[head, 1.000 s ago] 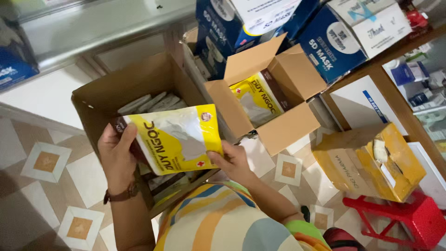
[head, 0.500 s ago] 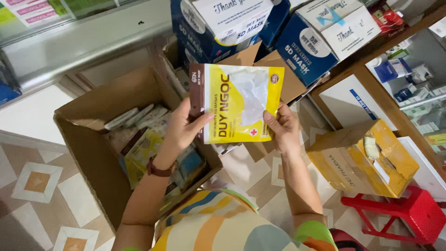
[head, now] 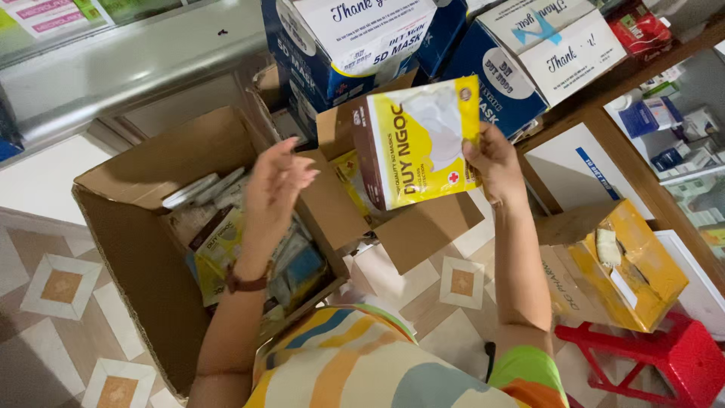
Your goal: The person packs various items, including yellow packages and white boxes, into a larger cardboard box. They arrange the items carefully, stacking them and ensuring they fit securely within the box.
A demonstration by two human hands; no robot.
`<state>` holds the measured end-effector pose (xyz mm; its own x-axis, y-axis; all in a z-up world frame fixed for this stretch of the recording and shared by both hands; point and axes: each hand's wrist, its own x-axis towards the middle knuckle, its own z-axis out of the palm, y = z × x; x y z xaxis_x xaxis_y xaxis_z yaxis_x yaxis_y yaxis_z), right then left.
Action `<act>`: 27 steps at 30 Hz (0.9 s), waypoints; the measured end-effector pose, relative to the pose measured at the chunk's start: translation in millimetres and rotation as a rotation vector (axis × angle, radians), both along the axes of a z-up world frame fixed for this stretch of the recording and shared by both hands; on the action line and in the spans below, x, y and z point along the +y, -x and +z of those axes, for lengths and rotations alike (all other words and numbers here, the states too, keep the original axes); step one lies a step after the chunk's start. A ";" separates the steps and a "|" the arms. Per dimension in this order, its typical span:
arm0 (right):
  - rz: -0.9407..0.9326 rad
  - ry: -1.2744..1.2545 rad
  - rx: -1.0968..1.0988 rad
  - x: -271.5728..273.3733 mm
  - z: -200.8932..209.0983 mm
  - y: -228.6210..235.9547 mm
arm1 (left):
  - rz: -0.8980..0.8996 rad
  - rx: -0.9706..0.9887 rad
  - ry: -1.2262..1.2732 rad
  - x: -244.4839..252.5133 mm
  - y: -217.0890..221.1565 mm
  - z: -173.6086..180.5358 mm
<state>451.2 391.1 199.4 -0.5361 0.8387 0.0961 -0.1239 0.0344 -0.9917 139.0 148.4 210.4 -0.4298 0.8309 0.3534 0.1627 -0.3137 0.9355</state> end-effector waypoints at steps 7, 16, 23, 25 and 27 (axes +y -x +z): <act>0.175 -0.046 -0.262 29.0 -53.7 16.5 | -0.003 -0.154 0.115 -37.8 14.9 -47.9; 0.134 -0.200 -0.557 28.5 -65.8 39.6 | 0.110 -0.251 0.240 -59.6 20.1 -86.8; 0.071 -0.655 -0.862 13.8 -48.3 45.6 | 0.077 -0.224 0.265 -65.0 23.8 -101.2; 0.065 -0.747 -0.947 -0.2 -37.4 51.8 | 0.083 -0.246 0.283 -66.4 24.5 -100.3; 0.058 -0.719 -1.167 -15.7 -25.8 59.2 | 0.095 -0.241 0.305 -68.5 26.0 -99.5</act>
